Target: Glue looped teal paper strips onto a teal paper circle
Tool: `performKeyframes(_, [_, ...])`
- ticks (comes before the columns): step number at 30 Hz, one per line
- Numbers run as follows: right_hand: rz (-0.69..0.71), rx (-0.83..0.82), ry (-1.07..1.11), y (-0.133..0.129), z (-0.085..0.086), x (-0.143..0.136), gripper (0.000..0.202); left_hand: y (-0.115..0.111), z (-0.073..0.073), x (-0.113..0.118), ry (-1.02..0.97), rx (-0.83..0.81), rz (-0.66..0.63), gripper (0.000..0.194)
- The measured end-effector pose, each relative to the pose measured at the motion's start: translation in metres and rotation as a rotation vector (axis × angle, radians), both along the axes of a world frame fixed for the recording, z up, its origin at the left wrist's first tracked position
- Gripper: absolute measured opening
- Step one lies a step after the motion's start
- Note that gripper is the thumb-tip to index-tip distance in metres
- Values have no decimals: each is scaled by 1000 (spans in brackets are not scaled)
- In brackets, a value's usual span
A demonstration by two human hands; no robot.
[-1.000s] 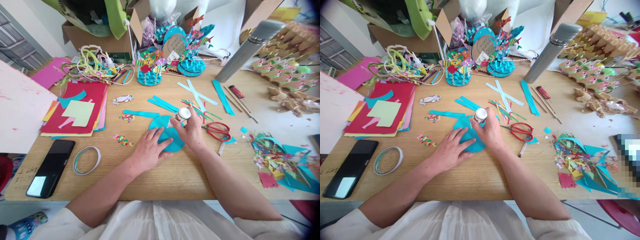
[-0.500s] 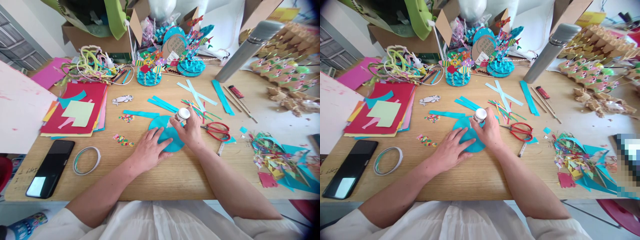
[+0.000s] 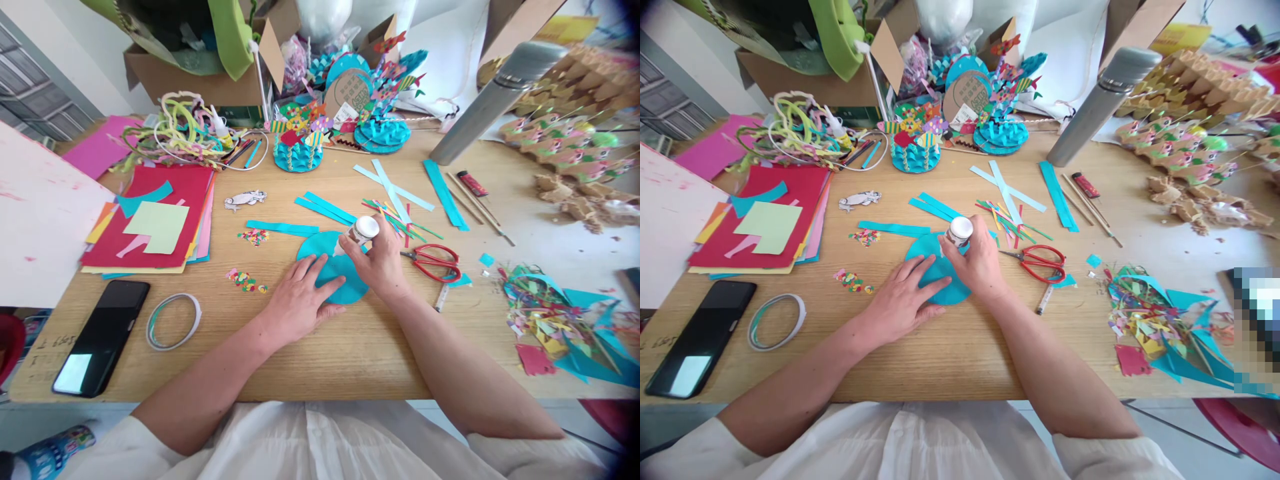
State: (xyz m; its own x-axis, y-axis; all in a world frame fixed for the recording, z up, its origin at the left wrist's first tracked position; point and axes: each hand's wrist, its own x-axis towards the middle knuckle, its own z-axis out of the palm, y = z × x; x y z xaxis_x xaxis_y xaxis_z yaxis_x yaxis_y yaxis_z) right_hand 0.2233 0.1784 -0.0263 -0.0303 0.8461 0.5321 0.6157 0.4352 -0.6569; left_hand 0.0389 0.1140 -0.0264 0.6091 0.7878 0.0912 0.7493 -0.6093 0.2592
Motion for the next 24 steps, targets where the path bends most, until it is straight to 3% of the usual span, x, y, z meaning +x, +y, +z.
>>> performKeyframes(16, [-15,-45,46,0,0,-1,25,0,-1,-1,-5,9,-6,49])
performKeyframes(24, [-78,-99,481,11,8,2,21,0,-1,0,-35,19,-11,42])
